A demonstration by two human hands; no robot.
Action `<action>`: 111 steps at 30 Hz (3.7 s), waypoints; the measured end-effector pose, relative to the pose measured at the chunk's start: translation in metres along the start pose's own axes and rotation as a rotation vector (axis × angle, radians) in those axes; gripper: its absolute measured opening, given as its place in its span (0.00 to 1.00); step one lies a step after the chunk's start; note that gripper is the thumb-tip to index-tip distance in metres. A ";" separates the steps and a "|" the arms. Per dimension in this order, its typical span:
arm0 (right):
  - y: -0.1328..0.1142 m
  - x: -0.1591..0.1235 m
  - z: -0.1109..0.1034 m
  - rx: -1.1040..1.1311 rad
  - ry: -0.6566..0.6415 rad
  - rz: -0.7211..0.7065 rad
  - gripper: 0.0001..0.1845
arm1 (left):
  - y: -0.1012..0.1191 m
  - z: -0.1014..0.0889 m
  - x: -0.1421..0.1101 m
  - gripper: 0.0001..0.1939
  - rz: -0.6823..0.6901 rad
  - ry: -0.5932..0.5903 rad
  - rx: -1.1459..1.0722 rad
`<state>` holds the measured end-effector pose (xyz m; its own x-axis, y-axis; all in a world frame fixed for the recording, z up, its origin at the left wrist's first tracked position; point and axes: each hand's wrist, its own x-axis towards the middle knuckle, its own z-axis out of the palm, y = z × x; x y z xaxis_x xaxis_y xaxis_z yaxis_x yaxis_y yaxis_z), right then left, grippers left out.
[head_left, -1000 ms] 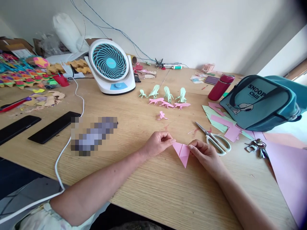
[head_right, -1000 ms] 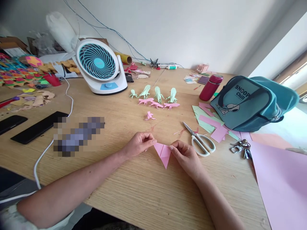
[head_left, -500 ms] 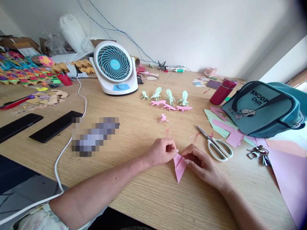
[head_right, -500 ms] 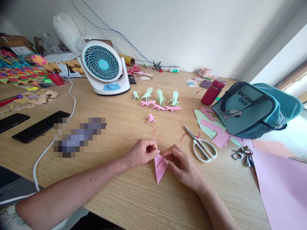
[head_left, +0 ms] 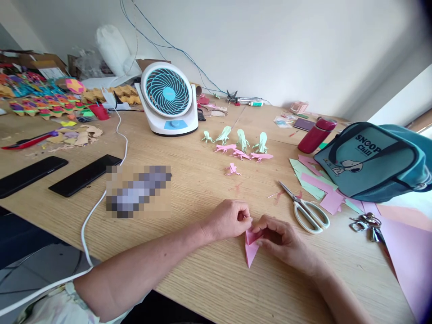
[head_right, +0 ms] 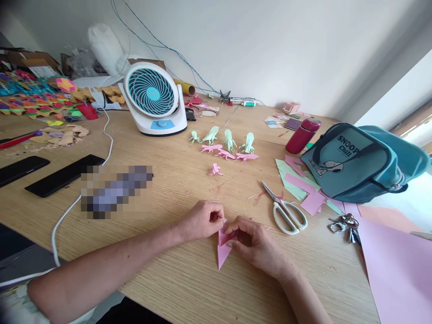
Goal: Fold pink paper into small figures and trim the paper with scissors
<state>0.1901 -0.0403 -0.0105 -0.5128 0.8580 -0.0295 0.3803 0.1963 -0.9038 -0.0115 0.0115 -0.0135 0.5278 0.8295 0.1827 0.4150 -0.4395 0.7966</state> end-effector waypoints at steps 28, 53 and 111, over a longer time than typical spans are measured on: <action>-0.008 -0.007 -0.007 -0.240 0.121 -0.055 0.09 | 0.008 -0.016 0.001 0.06 0.415 -0.040 0.138; -0.001 -0.006 -0.009 -0.382 0.214 -0.162 0.06 | -0.003 -0.007 0.000 0.04 0.331 -0.176 0.005; -0.038 0.051 -0.059 -0.703 -0.486 0.203 0.09 | -0.007 -0.003 0.006 0.08 0.534 -0.161 0.566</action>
<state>0.1943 0.0240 0.0477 -0.5937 0.6426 -0.4844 0.8039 0.4461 -0.3934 -0.0140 0.0204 -0.0163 0.8445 0.4159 0.3373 0.3660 -0.9081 0.2034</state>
